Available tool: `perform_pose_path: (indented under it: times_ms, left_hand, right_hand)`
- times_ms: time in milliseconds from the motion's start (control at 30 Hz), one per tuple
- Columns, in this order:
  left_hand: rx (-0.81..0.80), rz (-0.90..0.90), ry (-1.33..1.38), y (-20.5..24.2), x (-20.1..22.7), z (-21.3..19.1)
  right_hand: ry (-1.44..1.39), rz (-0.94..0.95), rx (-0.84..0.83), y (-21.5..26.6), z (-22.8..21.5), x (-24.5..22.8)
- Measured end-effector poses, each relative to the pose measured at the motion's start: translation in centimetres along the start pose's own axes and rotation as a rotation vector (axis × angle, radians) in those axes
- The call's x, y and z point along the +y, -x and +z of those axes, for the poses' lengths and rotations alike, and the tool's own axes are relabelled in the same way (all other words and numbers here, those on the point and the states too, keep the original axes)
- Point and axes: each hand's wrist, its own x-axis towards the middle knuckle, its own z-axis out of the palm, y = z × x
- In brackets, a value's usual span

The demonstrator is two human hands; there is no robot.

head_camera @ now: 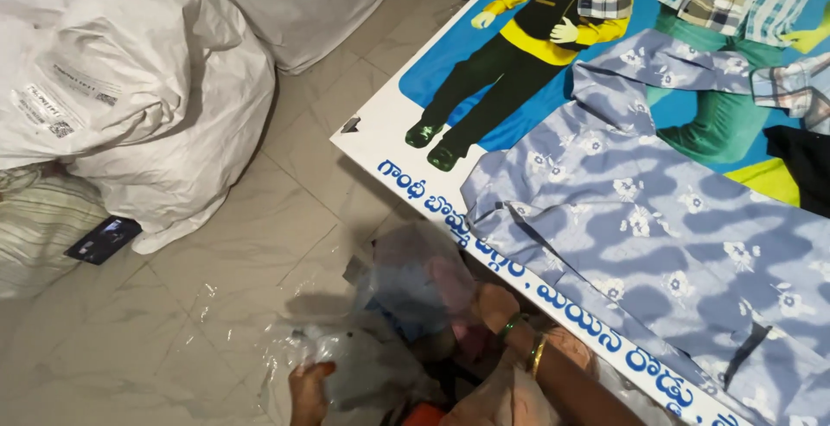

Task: The person lays a patterned shirt on a printed folding board, folds the sleeves and sides over the board to fold the shirt, then slides the folded shirt off and wraps it in a clear plastic bag, pressing the bagged shirt flat on the board.

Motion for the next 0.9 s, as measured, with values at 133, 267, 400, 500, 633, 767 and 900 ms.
perform_pose_path:
  times_ms: [133,267,400,500,633,767,900]
  left_hand:
    - [-0.054,0.031,-0.257,0.9,1.4,6.1]
    - [-0.261,0.473,-0.259,-2.1,-2.2,11.1]
    - [-0.28,0.078,0.212,-2.4,-3.4,15.5]
    - [-0.175,0.037,0.039,1.3,-2.7,15.6]
    - [-0.007,-0.012,-0.299,3.1,-5.0,13.5]
    - [0.178,-0.059,-0.652,2.3,-6.7,10.0]
    - [0.086,0.309,-0.192,0.4,-6.4,10.4]
  right_hand:
    - [-0.119,-0.083,0.199,4.6,-12.4,-7.0]
    - [-0.477,-0.234,0.229,8.8,-23.2,-8.9]
    - [-0.707,-0.061,0.202,12.1,-28.6,-7.3]
    - [-0.915,-0.141,0.238,14.0,-28.5,-4.6]
    - [-0.908,-0.029,0.277,15.3,-28.3,-3.2]
    - [-0.938,0.127,0.239,15.6,-26.8,-3.5]
    - [-1.0,0.07,0.141,15.6,-25.6,-4.7]
